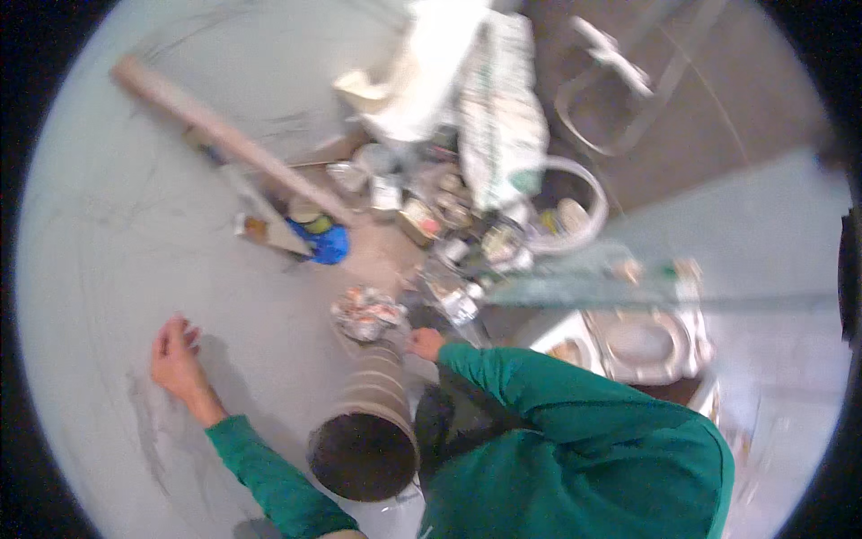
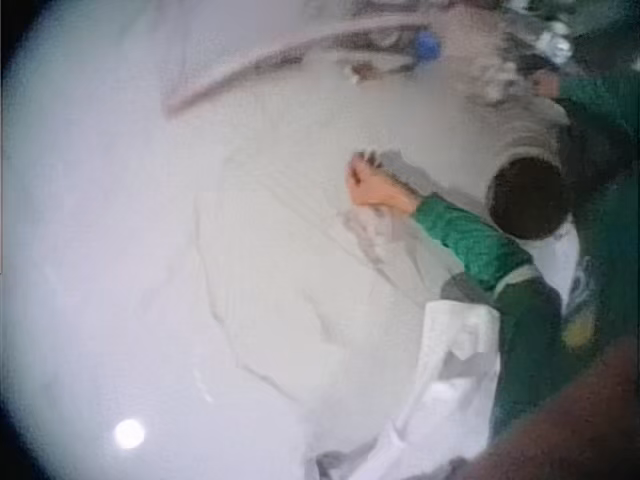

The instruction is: The person retrieves a paint can from under a sink, opens it, and stirs the contents with a stick. They then pour some of the paint into a smaller container and continue stirring.

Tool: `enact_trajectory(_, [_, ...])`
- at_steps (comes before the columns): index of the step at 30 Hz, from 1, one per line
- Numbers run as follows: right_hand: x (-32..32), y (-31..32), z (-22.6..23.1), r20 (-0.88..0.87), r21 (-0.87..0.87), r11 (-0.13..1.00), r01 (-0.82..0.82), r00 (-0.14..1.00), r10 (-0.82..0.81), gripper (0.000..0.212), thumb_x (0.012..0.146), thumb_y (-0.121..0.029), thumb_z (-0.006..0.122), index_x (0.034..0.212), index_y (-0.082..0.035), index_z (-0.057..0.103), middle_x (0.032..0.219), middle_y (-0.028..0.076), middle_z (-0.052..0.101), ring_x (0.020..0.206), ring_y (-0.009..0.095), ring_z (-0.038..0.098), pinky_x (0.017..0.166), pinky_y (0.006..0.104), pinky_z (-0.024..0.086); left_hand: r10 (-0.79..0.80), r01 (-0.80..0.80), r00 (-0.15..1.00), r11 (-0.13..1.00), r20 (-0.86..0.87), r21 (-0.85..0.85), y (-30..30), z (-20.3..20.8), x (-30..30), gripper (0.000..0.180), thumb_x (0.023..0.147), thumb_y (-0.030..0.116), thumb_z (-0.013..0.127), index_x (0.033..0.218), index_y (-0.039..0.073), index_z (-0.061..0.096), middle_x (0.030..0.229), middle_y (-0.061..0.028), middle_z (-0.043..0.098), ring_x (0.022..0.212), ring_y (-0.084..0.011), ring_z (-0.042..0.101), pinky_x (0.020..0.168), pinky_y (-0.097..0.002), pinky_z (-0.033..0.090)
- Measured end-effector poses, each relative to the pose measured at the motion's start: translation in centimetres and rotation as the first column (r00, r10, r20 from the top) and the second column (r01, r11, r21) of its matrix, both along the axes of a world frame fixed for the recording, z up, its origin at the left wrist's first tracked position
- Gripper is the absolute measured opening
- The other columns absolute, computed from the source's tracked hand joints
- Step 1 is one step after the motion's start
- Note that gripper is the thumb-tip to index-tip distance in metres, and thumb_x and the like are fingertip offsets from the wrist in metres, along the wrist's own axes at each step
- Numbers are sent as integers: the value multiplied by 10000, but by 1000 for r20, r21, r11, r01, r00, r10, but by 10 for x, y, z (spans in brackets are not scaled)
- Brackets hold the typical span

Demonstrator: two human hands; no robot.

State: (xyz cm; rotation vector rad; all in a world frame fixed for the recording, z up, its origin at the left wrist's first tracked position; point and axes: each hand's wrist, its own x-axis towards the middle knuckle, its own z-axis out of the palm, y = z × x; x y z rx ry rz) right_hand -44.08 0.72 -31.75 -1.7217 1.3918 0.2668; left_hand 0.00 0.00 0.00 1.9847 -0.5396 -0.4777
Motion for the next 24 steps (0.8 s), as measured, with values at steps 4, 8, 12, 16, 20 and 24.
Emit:
enact_trajectory(4, [-9, 105, 45, 236, 16, 998, 54, 970, -56, 525, 866, -458, 682, 1230, -80, 699, 1112, 220, 717, 1004, 417, 682, 941, 516, 524, -73, 72, 997, 993, -4, -93, 35, 43, 81, 489, 987, 332, 573, 1373, 38, 636, 1315, -178, 677, 1119, -269, 694, 951, -382, 496])
enact_trajectory(8, [-146, 217, 75, 174, -70, 973, 219, 963, -204, 534, 832, -452, 694, 1221, -85, 700, 1123, 227, 715, 1023, 417, 684, 935, 523, 533, -18, -3, 990, 989, -140, -148, 34, 0, 62, 453, 969, 303, 577, 1289, -8, 656, 1307, -196, 665, 1097, -270, 691, 976, -392, 494])
enact_trajectory(12, [-244, 346, 106, -138, 25, 834, 551, 828, -543, 476, 827, -428, 679, 1122, -57, 724, 1080, 233, 727, 1022, 409, 700, 901, 532, 555, -14, -136, 860, 957, -510, -256, -12, -15, 147, 551, 1011, 405, 473, 1361, 2, 611, 1354, -226, 633, 1194, -324, 649, 1014, -434, 499])
enact_trajectory(16, [-296, 450, 127, -17, -95, 550, 830, 551, -834, 439, 829, -406, 679, 1030, -21, 741, 992, 228, 744, 968, 411, 718, 876, 493, 575, -130, 111, 778, 991, 615, 69, 18, -19, 97, 608, 871, 553, 649, 1276, 99, 665, 1164, -223, 696, 994, -259, 692, 915, -485, 533])
enact_trajectory(20, [-334, 528, 163, 85, -92, 288, 953, 296, -951, 445, 815, -402, 695, 1047, -24, 741, 1018, 217, 745, 971, 407, 714, 893, 488, 564, -408, 394, 887, 913, 217, 106, 84, 1, -142, 435, 880, 313, 654, 1195, 14, 679, 1126, -186, 709, 923, -241, 693, 874, -402, 540])
enact_trajectory(24, [-353, 619, 155, 163, -137, 37, 990, 59, -985, 429, 824, -398, 715, 1080, -55, 748, 1002, 192, 756, 968, 388, 719, 903, 470, 559, -884, 903, 425, 430, -194, 14, 217, -8, -423, 319, 878, 68, 680, 1174, -50, 653, 981, -142, 721, 857, -231, 701, 767, -343, 570])
